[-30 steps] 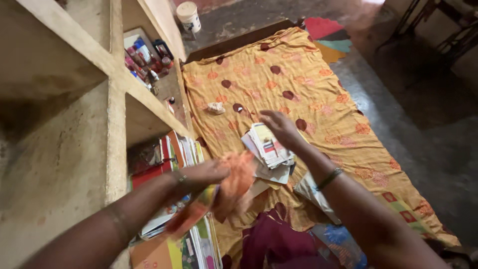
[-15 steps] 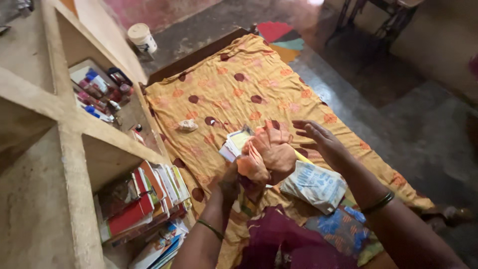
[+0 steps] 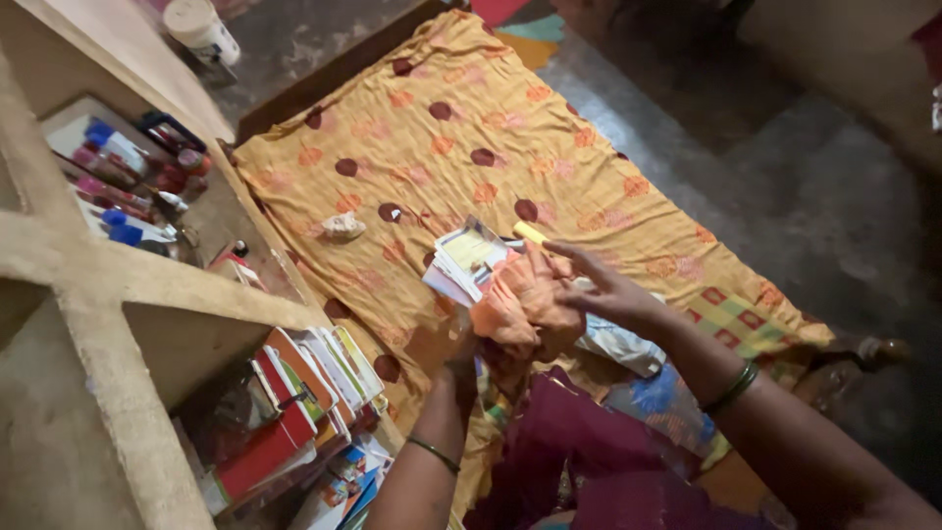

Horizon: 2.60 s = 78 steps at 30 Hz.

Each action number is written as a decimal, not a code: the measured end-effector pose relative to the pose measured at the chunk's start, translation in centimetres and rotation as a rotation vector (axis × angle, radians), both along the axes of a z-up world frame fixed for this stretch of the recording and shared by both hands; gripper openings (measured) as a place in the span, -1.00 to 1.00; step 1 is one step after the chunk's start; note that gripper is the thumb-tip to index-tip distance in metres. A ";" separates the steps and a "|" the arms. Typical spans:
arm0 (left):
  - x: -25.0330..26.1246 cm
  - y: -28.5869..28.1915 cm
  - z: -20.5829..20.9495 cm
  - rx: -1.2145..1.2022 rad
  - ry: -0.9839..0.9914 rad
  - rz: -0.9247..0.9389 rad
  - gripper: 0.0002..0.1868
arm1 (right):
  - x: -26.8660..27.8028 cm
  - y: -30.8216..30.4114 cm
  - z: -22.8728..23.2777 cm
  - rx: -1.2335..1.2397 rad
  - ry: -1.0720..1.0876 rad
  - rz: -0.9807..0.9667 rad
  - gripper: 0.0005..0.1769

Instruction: The person clears a wooden shelf by moving various items, including a yellow tube, a blue box, a pink marker, and newspapers, onto a nearby bed. They then use a cloth to wipe the shelf surfaces and the items on the bed before placing a white sack back onto the shelf.

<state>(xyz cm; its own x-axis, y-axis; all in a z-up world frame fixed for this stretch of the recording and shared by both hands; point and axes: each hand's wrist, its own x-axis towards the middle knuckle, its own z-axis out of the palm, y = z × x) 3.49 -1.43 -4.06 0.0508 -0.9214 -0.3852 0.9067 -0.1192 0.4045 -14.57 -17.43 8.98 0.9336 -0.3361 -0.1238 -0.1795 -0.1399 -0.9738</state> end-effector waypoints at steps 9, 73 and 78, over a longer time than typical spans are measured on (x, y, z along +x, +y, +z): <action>0.9 0.9 -9.7 0.255 -0.095 -0.110 -0.28 | 2.1 2.2 -8.4 0.101 0.140 -0.196 -0.25; -11.3 -27.7 -86.3 0.796 -1.480 -1.073 -0.04 | 2.2 -25.1 -93.6 -0.812 0.380 -0.204 -0.32; -11.7 -26.6 -87.5 0.748 -1.475 -0.991 0.10 | -3.8 -24.5 -96.5 -0.834 0.410 -0.157 -0.63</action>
